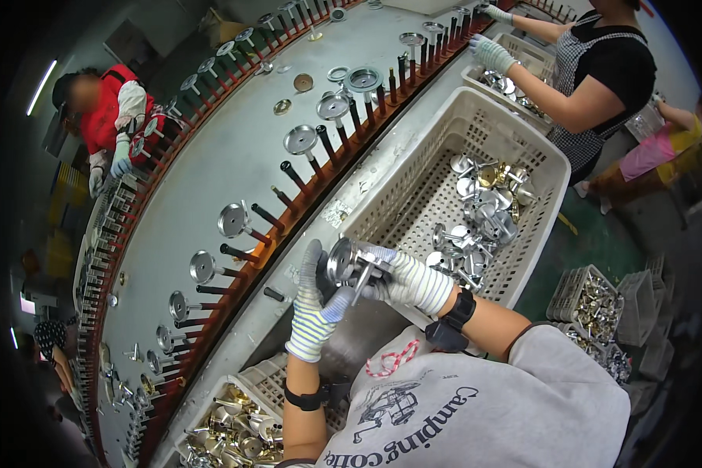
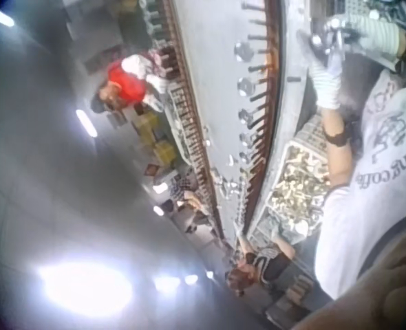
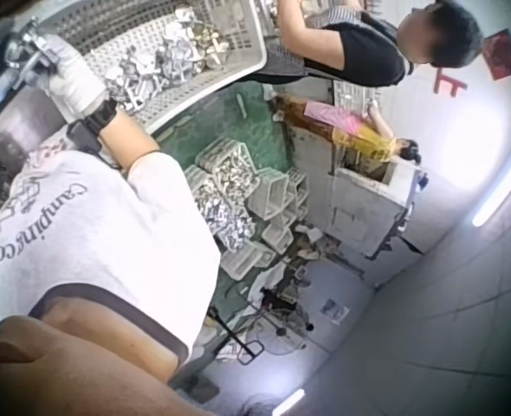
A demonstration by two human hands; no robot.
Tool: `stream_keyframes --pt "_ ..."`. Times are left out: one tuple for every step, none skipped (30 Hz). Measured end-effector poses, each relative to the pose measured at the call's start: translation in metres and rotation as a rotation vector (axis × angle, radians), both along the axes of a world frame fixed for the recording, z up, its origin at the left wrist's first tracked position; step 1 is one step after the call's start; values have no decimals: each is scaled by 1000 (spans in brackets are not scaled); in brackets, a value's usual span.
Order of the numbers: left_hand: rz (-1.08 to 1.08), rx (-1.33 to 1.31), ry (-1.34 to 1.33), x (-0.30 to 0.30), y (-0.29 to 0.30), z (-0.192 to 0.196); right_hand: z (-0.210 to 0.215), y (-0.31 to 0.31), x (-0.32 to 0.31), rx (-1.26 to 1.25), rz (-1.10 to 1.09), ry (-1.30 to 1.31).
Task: The person repeatedly picks up small metal components from a white plastic basket and places them onto vertical pegs on a long assembly table. The person wears gloves and handles the parts one by one, organizing them in a row along the pegs.
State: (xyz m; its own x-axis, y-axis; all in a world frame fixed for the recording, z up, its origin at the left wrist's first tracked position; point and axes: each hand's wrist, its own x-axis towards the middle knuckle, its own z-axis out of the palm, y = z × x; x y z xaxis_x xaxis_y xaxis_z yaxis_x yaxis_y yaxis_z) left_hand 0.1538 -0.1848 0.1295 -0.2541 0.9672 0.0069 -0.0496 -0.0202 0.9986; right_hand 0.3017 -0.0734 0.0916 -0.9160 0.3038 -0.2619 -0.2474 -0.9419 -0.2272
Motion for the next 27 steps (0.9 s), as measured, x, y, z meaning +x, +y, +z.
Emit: stream_keyframes --pt "-4 -13 79 -4 -1 -4 5 0 1 52 39 -3" --pt "-12 18 160 -7 0 -6 9 -1 2 105 77 -6" --pt "-16 49 240 -10 0 -9 14 -1 3 159 114 -7" --pt "-18 21 -40 -8 1 -8 10 -1 -1 161 138 5" --pt "-19 -5 -319 -6 2 -6 10 -3 -3 165 136 -5" --pt "144 -82 -93 -5 6 -9 10 -5 -5 170 135 -16" --pt "182 -14 -75 -6 5 -7 10 -6 -8 173 131 -26" --pt "221 53 -57 -6 3 -2 15 -9 -9 211 98 -57" --pt "260 120 -39 -7 1 3 18 -12 -11 249 66 -88" --pt "321 182 -15 -4 1 6 2 -13 -15 296 77 -52" --pt "383 171 -94 -10 2 2 -10 -12 -21 337 85 -16" --pt "445 160 -174 -17 2 -5 -19 -14 -22 334 95 -3" --pt "458 240 -273 -32 4 -8 -4 -18 -20 311 93 -63" --pt "469 327 -374 -46 5 -10 12 -22 -18 290 92 -123" --pt "487 417 -464 -62 2 -12 13 -21 -17 266 95 -119" --pt "555 468 -374 -87 4 -16 14 -21 -16 244 94 -112" --pt "622 514 -280 -108 5 -16 15 -23 -17 218 93 -102" --pt "754 491 -226 -122 15 -14 15 -24 -17 217 72 -127" --pt "883 466 -173 -132 28 -10 14 -25 -16 214 61 -134" --pt "1009 438 -120 -143 38 -9 15 -25 -13 210 48 -142" --pt "1003 364 -5 -165 36 -28 17 -26 -12 207 49 -144" --pt "1010 291 112 -188 28 -47 23 -28 -13 227 71 -144" --pt "1011 227 206 -196 18 -58 30 -31 -13 251 73 -150" --pt "1007 165 296 -202 11 -71 36 -33 -13 275 70 -160" --pt "1004 104 389 -209 3 -81 38 -34 -12 299 68 -168" --pt "1026 95 430 -205 3 -83 30 -30 -9 308 68 -170" --pt "1036 85 448 -202 1 -86 28 -25 -9 318 62 -143"
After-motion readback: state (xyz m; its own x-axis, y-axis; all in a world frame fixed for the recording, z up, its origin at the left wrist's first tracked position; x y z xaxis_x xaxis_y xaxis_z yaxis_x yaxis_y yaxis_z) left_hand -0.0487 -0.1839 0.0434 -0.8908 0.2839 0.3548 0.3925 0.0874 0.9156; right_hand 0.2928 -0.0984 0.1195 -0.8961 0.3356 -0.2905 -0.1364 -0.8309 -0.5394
